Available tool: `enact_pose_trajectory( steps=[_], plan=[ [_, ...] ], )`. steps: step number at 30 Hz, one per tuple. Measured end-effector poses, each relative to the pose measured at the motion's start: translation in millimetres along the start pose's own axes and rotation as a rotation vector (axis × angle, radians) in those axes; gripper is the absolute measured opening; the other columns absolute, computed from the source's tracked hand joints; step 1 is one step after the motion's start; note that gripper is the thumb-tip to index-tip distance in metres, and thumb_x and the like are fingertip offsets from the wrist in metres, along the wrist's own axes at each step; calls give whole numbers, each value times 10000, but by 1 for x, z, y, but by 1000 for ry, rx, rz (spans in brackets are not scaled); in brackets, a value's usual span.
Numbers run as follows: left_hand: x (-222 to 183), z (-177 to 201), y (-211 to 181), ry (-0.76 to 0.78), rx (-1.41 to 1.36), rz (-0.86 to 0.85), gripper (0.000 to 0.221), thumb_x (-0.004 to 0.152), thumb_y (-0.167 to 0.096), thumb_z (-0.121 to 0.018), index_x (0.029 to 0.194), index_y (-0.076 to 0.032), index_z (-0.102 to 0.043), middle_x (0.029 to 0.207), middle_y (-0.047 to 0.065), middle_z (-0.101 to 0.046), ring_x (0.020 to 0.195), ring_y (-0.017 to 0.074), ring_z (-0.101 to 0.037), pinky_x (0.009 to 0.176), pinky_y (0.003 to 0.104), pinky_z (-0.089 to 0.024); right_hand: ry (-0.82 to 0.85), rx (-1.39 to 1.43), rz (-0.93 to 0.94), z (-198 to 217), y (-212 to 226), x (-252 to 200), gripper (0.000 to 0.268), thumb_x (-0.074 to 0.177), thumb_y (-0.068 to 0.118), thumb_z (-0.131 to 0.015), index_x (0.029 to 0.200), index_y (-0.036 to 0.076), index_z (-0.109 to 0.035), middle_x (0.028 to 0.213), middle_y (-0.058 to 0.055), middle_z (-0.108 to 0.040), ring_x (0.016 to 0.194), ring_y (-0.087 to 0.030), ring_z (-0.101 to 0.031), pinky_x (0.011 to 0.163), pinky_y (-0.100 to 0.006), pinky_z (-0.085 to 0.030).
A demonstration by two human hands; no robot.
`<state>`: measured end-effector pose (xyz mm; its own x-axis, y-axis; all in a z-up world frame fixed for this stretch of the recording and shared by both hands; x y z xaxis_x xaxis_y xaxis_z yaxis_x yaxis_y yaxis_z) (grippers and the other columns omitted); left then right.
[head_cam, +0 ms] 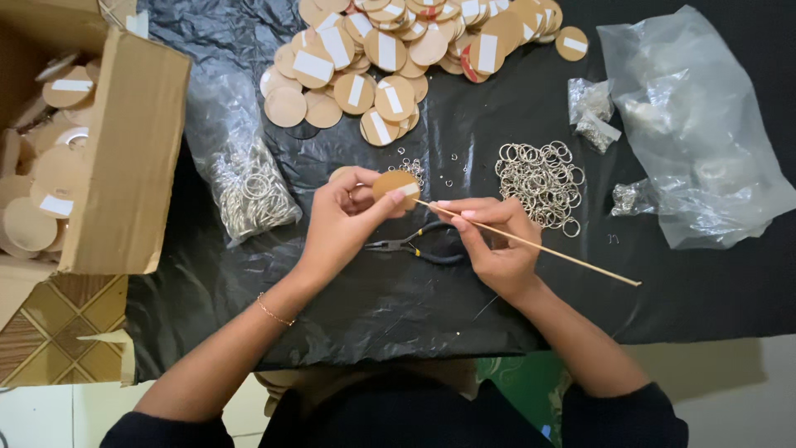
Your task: The person assembles keychains by hand using pliers to attach small metal rings and larger key rings to wooden discs.
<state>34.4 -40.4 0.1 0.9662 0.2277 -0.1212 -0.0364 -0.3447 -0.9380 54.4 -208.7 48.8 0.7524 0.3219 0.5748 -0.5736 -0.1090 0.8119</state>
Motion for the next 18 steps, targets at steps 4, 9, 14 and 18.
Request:
enact_pose_trajectory(
  steps=[4,9,14,18],
  plan=[
    [-4,-5,-4,24,10,13,235,766,-42,-703,956,20,-580,791,159,-684,685,126,-648,679,246,-576,21,-41,36,-2,-3,0,128,818,-101,-579,790,-65,-459,858,-251,-649,791,-346,-676,646,-371,-566],
    [-6,-4,2,55,102,-35,235,779,-61,-684,998,11,-636,818,148,-690,768,106,-607,659,240,-573,68,-22,50,-6,-6,-4,111,858,-109,-474,903,-73,-380,926,-305,-599,830,-421,-645,671,-429,-573],
    [-7,-6,-1,46,110,-34,220,779,-81,-693,983,-10,-654,819,142,-695,762,116,-639,664,247,-574,59,-30,52,-10,-1,-2,115,857,-127,-459,898,-82,-361,937,-315,-583,825,-460,-632,664,-476,-576],
    [-9,-6,0,37,116,-68,197,782,-64,-688,964,3,-654,807,152,-693,767,145,-645,655,253,-570,73,-50,62,-11,3,1,121,847,-136,-464,904,-81,-373,922,-311,-588,778,-454,-642,634,-494,-581]
  ],
)
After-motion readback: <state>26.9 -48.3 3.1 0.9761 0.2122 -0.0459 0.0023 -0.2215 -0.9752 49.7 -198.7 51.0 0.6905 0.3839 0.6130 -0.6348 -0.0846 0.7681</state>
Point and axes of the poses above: each hand's wrist, its own x-axis towards the middle knuckle, its own z-axis out of the back of the hand, y = z × x, the point moved 4 cm from there along x, towards the middle knuckle
